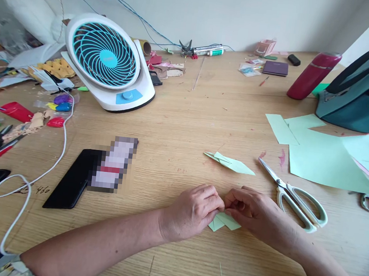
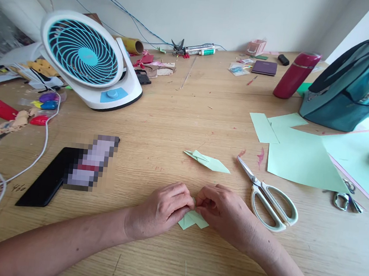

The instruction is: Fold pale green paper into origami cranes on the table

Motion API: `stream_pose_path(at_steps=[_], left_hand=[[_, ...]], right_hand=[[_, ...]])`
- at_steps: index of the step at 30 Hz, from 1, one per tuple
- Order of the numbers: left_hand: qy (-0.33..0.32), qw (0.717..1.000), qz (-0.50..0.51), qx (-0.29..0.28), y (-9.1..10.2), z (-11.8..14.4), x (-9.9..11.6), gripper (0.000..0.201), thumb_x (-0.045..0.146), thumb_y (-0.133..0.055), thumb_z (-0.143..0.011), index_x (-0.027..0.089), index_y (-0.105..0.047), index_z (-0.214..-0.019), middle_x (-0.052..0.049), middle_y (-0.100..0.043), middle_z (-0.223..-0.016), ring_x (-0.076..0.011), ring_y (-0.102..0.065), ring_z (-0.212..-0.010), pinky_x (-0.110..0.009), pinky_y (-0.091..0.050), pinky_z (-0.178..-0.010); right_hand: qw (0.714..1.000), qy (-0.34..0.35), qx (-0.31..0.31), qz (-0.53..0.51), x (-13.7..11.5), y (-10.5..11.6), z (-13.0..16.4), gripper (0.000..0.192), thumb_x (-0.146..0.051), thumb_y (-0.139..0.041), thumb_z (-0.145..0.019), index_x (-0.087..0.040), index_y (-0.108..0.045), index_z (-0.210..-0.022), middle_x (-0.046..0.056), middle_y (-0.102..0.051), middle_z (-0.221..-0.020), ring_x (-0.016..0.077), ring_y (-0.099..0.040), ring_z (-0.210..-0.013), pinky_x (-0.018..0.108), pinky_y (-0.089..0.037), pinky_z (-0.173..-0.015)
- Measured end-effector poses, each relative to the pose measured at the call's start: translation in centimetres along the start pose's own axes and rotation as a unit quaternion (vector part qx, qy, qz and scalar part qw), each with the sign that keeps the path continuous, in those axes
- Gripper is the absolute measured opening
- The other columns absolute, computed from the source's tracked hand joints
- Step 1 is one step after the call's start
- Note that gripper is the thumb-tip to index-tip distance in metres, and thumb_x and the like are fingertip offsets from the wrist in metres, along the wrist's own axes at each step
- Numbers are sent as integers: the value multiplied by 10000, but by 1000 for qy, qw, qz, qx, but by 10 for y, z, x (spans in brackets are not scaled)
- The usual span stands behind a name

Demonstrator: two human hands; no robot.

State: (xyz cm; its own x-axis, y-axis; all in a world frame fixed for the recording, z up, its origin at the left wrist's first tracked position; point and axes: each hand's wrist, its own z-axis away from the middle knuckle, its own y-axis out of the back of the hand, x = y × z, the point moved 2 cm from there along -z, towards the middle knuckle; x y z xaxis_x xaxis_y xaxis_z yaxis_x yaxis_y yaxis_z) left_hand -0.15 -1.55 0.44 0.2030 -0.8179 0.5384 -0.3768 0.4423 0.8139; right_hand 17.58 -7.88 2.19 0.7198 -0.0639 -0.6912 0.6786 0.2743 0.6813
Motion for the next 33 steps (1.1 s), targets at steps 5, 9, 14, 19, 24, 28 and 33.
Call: stream_pose_path(at_steps=[5, 9, 14, 19, 24, 28, 33], left_hand=[[-29, 999, -7, 17, 2, -1, 2, 150, 142, -479, -957, 166, -618, -905, -54, -631, -903, -162, -570, -878, -277, -487, -829], [-36, 999, 9, 15, 4, 0, 2, 108, 256, -554, -941, 166, -610, -962, -76, -639, -957, -191, -558, -915, -337, -475, -877], [-58, 997, 20, 39, 4, 3, 2, 403, 523, -673, -833, 164, -579, -991, -111, -610, -1076, -227, -554, -964, -387, -465, -889], [-54, 996, -38, 62, 3, 4, -1, 167, 307, -649, -887, 172, -553, -866, -105, -601, -1173, -207, -571, -989, -348, -469, -867], [5, 991, -97, 88, 16, 0, -18, 119, 191, -616, -882, 185, -535, -797, -78, -630, -1130, -217, -581, -997, -373, -463, -864], [85, 973, -164, 136, 33, -1, -42, 95, 160, -602, -875, 184, -549, -801, -86, -623, -1129, -246, -557, -1042, -414, -449, -900], [150, 964, -172, 137, 40, -1, -61, 78, 182, -638, -863, 180, -565, -835, -66, -626, -1074, -235, -556, -1012, -394, -447, -892]], right_hand=[[1000, -1, -2, -25, 0, 0, 1, 130, -252, -549, -898, -221, -636, -806, -2, -612, -769, 148, -540, -705, 259, -416, -621], [995, -20, -16, -100, 0, 2, 1, 122, -254, -546, -901, -211, -636, -831, -14, -601, -741, 127, -502, -648, 238, -383, -554], [985, -31, -17, -168, -3, 5, -1, 138, -292, -538, -911, -203, -629, -857, -20, -606, -741, 115, -495, -622, 229, -377, -544], [986, -23, 16, -164, -4, 6, -3, 167, -323, -532, -927, -206, -618, -845, -22, -610, -725, 124, -534, -636, 236, -420, -563], [978, 15, 208, -30, 7, 13, -3, 161, -342, -514, -957, -226, -623, -930, 19, -637, -839, 172, -596, -747, 295, -484, -676], [940, 43, 312, 129, 23, 16, -8, 212, -295, -531, -943, -240, -596, -1137, 89, -615, -1156, 260, -601, -1028, 395, -492, -851], [940, 48, 286, 180, 35, 14, -22, 296, -228, -514, -934, -218, -562, -1226, 99, -610, -1216, 270, -591, -1096, 396, -472, -911]])
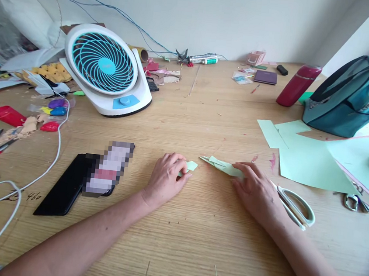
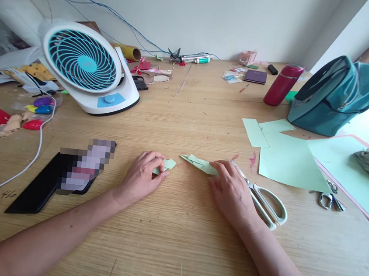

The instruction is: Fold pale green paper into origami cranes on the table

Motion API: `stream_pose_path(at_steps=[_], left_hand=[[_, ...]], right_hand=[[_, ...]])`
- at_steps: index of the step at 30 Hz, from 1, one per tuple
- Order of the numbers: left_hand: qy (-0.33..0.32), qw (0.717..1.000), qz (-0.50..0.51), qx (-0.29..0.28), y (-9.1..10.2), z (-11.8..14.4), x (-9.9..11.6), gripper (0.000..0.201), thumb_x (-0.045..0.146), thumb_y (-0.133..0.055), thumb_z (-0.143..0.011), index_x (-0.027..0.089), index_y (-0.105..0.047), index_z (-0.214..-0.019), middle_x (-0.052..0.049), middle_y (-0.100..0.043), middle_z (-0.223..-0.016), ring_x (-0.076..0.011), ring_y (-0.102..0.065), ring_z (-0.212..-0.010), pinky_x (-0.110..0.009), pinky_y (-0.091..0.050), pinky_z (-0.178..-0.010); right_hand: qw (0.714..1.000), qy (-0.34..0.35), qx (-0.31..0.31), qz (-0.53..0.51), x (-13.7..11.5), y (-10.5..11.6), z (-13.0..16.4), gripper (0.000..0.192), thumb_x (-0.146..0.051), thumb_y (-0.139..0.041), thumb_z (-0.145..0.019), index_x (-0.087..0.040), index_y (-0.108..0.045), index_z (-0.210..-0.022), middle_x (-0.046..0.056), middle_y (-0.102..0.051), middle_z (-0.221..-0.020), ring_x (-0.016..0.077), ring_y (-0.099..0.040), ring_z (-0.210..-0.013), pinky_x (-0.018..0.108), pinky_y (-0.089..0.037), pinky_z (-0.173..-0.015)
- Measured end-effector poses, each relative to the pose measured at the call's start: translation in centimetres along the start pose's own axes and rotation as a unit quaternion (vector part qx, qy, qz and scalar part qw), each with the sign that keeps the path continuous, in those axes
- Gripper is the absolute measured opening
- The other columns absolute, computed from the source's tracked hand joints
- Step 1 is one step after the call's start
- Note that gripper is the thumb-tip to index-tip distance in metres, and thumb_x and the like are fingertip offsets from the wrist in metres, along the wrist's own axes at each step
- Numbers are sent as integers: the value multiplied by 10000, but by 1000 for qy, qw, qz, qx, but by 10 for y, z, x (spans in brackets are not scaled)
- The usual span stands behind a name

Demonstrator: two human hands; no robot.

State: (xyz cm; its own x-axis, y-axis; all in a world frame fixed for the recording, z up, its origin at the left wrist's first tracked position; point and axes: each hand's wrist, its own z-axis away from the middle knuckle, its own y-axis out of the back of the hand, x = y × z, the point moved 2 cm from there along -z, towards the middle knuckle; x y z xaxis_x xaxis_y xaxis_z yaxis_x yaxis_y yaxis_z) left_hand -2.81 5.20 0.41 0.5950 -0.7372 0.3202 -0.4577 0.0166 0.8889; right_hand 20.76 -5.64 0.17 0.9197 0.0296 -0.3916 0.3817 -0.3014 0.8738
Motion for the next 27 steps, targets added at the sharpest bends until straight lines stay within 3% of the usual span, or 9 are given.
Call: stream_pose_path(at_steps=[6, 10, 13, 16, 20, 23, 27], left_hand=[[-18, 999, -9, 33, -4, 1, 2, 79, 205, -648, -861, 191, -589, -811, -69, -646, -1080, -256, -556, -1040, -428, -427, -915], [-45, 997, 19, 55, -1, 0, 4, 77, 180, -626, -872, 192, -581, -810, -75, -652, -1069, -251, -563, -1041, -424, -433, -916], [-55, 993, 55, 90, 5, 0, 5, 88, 178, -593, -896, 193, -566, -814, -76, -653, -1034, -240, -573, -1017, -420, -439, -912], [-76, 985, 107, 111, 9, 2, 12, 68, 165, -567, -908, 194, -566, -847, -75, -649, -1014, -227, -579, -999, -410, -446, -911], [-99, 969, 216, 71, 4, 7, 33, 70, 140, -547, -912, 189, -576, -872, -55, -649, -947, -199, -588, -975, -376, -454, -922], [-20, 948, 316, -7, -3, 7, 48, 61, 181, -570, -904, 179, -609, -951, -62, -659, -953, -187, -607, -929, -321, -489, -824], [125, 860, 486, -87, -9, -1, 59, 322, 355, -609, -909, 153, -602, -1160, -112, -667, -1094, -214, -618, -1045, -303, -493, -833]], right_hand=[[998, -13, 51, -36, 6, -1, -5, 168, -248, -510, -936, -212, -666, -887, 43, -658, -847, 188, -618, -756, 295, -470, -707], [989, -101, 66, -88, 12, 4, -2, 138, -263, -566, -890, -221, -680, -824, 1, -642, -698, 151, -560, -590, 276, -430, -600], [969, -169, 55, -174, 15, 8, 0, 174, -334, -574, -898, -221, -699, -854, 14, -696, -735, 171, -612, -642, 287, -451, -621], [934, -202, 56, -291, 14, 10, 0, 264, -439, -590, -903, -207, -712, -870, 47, -730, -819, 183, -636, -710, 301, -484, -668], [876, -206, 35, -434, 6, 9, 0, 363, -540, -664, -845, -184, -732, -846, 68, -730, -814, 163, -605, -691, 296, -498, -686], [821, -207, 7, -533, -5, 4, 3, 355, -535, -699, -828, -187, -739, -886, 70, -740, -878, 139, -593, -690, 276, -497, -688], [735, -223, -44, -639, -24, 0, 10, 337, -496, -769, -782, -200, -717, -934, 52, -753, -885, 125, -622, -703, 261, -513, -713]])
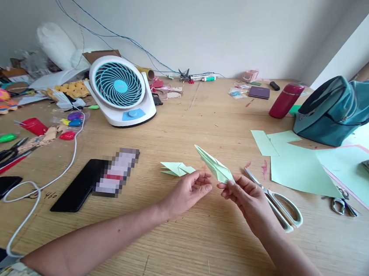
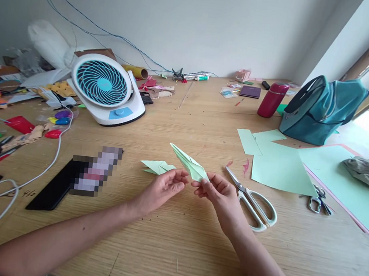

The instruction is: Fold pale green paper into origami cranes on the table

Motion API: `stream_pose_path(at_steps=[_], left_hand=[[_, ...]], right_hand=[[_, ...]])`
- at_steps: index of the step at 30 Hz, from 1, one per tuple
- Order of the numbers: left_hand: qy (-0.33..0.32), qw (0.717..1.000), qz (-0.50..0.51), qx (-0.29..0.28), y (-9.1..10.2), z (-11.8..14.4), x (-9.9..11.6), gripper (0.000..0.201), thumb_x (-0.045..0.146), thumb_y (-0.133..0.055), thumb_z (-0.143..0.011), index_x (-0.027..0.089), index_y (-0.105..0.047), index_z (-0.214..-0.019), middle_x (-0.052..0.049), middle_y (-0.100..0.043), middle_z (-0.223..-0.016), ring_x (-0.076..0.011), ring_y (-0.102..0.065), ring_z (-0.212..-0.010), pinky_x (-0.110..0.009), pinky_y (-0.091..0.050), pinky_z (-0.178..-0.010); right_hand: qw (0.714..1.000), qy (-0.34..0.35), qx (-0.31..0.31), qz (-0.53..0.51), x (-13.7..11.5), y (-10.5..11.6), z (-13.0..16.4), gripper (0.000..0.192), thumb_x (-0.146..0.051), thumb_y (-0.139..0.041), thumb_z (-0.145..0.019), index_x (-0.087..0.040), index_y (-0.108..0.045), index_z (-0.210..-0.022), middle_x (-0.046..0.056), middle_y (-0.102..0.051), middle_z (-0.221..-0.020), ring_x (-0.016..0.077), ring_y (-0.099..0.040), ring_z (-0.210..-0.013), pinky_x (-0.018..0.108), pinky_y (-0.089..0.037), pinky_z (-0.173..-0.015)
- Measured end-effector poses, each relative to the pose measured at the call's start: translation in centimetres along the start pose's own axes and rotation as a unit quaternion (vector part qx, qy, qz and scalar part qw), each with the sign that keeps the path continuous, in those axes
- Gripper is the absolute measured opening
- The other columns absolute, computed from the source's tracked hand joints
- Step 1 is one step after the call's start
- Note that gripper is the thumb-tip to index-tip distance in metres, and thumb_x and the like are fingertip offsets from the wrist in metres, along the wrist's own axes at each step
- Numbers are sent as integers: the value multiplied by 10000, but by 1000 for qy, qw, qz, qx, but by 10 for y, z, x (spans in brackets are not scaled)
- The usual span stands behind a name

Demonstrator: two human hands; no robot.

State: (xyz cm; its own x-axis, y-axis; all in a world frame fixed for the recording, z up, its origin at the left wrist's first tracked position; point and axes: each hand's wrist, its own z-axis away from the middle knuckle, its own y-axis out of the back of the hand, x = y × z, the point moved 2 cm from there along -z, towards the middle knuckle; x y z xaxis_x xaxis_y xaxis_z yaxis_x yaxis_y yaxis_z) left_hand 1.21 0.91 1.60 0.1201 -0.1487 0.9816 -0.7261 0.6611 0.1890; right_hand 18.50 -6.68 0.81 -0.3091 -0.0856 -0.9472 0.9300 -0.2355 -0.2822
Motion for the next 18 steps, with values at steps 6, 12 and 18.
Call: stream_pose_path(at_steps=[6, 12, 18], left_hand=[[6, 984, 169, 48, -11, -11, 2, 296, 429, -634, -891, 139, -646, -949, -53, -665, -922, -168, -586, -905, -265, -444, -815], [34, 978, 194, 68, -15, -11, -8, 288, 409, -693, -841, 131, -622, -810, 11, -538, -720, -101, -445, -666, -229, -374, -647], [55, 977, 200, 56, -11, -5, -12, 279, 384, -721, -810, 132, -605, -780, 25, -510, -681, -89, -414, -631, -218, -332, -598]], right_hand=[[997, -61, -30, -42, 5, -15, 6, 417, -506, -826, -708, -200, -646, -926, 53, -766, -891, 156, -689, -745, 289, -524, -747], [991, -74, -114, 2, 20, -19, 4, 426, -556, -778, -741, -198, -629, -918, 61, -745, -887, 191, -695, -771, 342, -526, -782], [983, 30, -85, 162, 11, -18, 4, 417, -609, -633, -844, -193, -618, -840, 13, -626, -753, 163, -568, -707, 281, -452, -650]])
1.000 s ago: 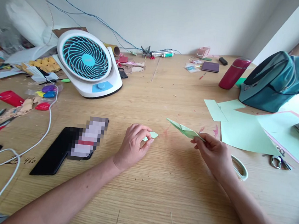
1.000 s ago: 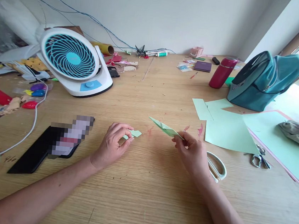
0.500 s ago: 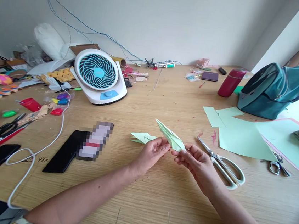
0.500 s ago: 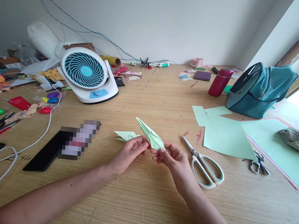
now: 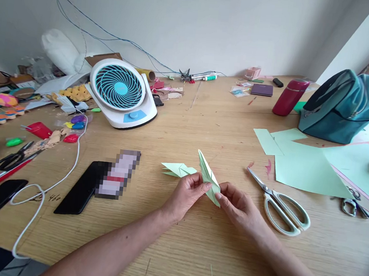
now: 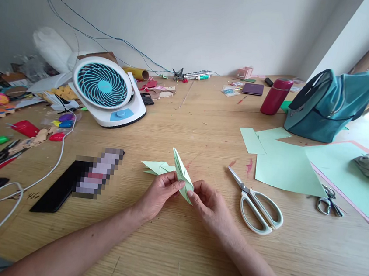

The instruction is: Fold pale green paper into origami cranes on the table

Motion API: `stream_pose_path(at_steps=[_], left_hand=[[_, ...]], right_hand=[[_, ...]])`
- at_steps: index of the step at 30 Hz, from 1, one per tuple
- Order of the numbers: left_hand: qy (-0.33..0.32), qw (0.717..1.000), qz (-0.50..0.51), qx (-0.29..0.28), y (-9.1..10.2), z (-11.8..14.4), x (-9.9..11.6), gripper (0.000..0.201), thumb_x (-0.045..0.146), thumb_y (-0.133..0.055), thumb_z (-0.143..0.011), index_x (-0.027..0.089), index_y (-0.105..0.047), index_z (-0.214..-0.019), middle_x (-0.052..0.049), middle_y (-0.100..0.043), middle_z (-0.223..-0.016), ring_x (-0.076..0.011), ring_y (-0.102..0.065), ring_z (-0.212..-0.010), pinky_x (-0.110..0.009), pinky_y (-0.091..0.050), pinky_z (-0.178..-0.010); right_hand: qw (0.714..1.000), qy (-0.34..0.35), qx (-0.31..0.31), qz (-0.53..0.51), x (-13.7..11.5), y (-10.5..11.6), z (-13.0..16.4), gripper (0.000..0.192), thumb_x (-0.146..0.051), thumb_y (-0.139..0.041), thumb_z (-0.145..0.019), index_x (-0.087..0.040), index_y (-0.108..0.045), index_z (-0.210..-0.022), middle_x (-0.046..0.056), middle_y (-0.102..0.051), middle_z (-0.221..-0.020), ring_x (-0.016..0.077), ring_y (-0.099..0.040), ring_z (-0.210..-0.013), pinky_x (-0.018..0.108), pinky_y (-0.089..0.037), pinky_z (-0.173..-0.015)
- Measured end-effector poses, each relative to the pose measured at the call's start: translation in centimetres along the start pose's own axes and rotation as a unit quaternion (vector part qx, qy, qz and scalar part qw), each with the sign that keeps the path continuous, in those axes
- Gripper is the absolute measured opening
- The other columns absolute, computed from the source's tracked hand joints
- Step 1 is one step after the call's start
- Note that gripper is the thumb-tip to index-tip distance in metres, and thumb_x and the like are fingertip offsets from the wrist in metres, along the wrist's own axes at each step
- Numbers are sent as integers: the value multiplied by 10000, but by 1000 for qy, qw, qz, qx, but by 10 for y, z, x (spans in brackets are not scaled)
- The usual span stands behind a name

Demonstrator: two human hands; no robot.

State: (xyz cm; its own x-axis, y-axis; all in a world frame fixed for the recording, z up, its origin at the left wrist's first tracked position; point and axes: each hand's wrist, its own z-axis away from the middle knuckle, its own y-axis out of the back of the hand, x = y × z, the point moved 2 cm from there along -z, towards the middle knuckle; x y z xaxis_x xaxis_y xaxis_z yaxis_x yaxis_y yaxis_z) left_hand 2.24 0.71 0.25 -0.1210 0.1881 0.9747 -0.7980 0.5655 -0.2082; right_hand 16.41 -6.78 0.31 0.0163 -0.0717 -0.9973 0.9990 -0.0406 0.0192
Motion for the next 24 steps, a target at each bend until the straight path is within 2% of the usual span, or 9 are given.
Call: stream_pose_path(at_steps=[5, 9, 18, 21, 24], left_hand=[[-21, 998, -51, -36, 2, 1, -4, 333, 404, -730, -800, 143, -549, -700, 37, -469, -646, -87, -400, -614, -222, -320, -586], [-25, 995, -93, -36, 4, 2, -7, 367, 394, -733, -799, 156, -492, -657, 51, -421, -614, -86, -380, -593, -225, -289, -555], [-18, 995, -81, -56, 5, 5, -8, 317, 397, -730, -817, 147, -542, -765, 45, -453, -679, -79, -393, -622, -211, -321, -572], [-18, 996, -55, -69, 4, 7, -3, 311, 449, -637, -889, 153, -551, -844, 42, -467, -688, -75, -424, -598, -207, -346, -564], [-19, 997, -49, -62, 4, 7, 0, 339, 483, -584, -915, 155, -535, -844, 44, -460, -673, -66, -417, -555, -200, -342, -529]], right_hand=[[999, -12, 13, 35, -1, 2, -1, 442, -633, -592, -857, -195, -600, -797, -4, -557, -669, 151, -492, -628, 272, -390, -576], [999, -8, 16, 36, 3, 1, 0, 421, -609, -624, -850, -198, -606, -757, -8, -536, -639, 144, -463, -598, 271, -369, -551], [998, -34, 45, -22, 9, 3, -1, 423, -616, -692, -793, -200, -614, -805, -8, -560, -682, 132, -484, -587, 261, -402, -531], [998, -44, 39, -37, 8, 4, -1, 444, -628, -715, -762, -198, -612, -794, -13, -558, -657, 136, -501, -593, 268, -427, -555], [997, -48, 32, -43, 4, 3, -1, 450, -616, -755, -722, -195, -606, -773, -10, -573, -657, 136, -512, -587, 271, -433, -558]])
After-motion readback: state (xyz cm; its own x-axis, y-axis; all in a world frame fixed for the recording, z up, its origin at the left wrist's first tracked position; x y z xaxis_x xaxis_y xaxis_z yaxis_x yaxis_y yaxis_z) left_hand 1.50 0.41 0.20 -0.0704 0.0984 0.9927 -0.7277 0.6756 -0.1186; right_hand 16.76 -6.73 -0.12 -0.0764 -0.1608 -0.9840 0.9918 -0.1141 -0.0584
